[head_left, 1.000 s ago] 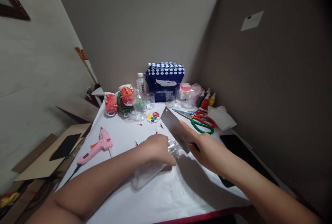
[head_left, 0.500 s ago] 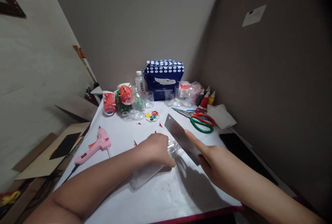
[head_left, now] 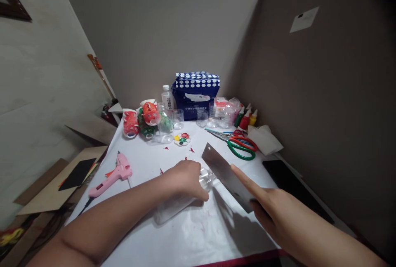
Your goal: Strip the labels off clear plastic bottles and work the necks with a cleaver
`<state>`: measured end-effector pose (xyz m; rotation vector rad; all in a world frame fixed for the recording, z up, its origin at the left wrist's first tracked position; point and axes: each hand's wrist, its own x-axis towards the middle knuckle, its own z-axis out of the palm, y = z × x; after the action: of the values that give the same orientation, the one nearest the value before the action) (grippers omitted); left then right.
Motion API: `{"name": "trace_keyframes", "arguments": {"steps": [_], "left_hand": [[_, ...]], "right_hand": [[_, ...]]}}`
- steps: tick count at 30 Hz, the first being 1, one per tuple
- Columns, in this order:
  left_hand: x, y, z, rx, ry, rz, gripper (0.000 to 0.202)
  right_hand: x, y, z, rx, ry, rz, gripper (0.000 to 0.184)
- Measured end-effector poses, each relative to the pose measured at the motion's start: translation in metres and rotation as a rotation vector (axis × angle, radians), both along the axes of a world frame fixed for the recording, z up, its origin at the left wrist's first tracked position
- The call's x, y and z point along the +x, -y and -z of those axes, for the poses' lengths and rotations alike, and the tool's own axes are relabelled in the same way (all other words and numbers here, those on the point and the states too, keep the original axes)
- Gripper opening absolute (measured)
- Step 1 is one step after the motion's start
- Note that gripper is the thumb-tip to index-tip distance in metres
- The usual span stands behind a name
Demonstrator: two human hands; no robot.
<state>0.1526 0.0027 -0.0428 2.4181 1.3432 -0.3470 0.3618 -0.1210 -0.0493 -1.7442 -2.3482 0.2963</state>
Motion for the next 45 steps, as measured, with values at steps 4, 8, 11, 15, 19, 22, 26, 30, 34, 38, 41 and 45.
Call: {"name": "trace_keyframes", "arguments": {"steps": [4, 8, 11, 15, 19, 22, 26, 30, 34, 38, 41, 45], "left_hand": [[0.003, 0.004, -0.002, 0.038, -0.011, -0.008, 0.056], [0.005, 0.005, -0.004, 0.074, -0.029, -0.032, 0.059], [0.003, 0.004, -0.004, 0.022, -0.022, -0.067, 0.059], [0.002, 0.004, -0.004, 0.034, -0.019, -0.052, 0.059], [0.001, 0.002, -0.002, 0.002, -0.005, -0.018, 0.057], [0.001, -0.002, 0.0, -0.009, -0.003, -0.01, 0.057], [0.002, -0.001, -0.001, -0.003, -0.018, -0.018, 0.058], [0.003, 0.002, 0.001, 0.046, -0.028, -0.041, 0.059], [0.001, 0.0, 0.005, 0.05, -0.022, -0.075, 0.062], [-0.002, -0.004, 0.005, 0.017, -0.009, -0.076, 0.063], [-0.002, -0.005, 0.003, -0.024, -0.024, -0.064, 0.059], [-0.002, -0.004, 0.003, -0.041, -0.027, -0.09, 0.055]], "right_hand": [[-0.004, -0.011, -0.007, -0.018, 0.094, 0.025, 0.083], [-0.024, -0.048, -0.022, -0.004, 0.146, 0.005, 0.08], [-0.035, -0.062, -0.026, 0.014, 0.139, 0.014, 0.077], [-0.029, -0.042, -0.019, -0.029, 0.102, 0.021, 0.081], [-0.006, -0.004, -0.011, -0.123, 0.022, 0.059, 0.077], [0.004, 0.009, -0.013, -0.15, -0.03, 0.085, 0.075], [-0.003, -0.01, -0.021, -0.126, 0.022, 0.077, 0.076], [-0.024, -0.05, -0.028, -0.048, 0.074, 0.04, 0.078], [-0.036, -0.067, -0.025, 0.044, 0.033, 0.035, 0.075], [-0.024, -0.058, -0.011, 0.052, -0.199, 0.03, 0.071], [-0.004, -0.044, -0.004, 0.056, -0.392, 0.065, 0.065], [0.021, -0.029, -0.003, 0.168, -0.517, 0.267, 0.065]]}}
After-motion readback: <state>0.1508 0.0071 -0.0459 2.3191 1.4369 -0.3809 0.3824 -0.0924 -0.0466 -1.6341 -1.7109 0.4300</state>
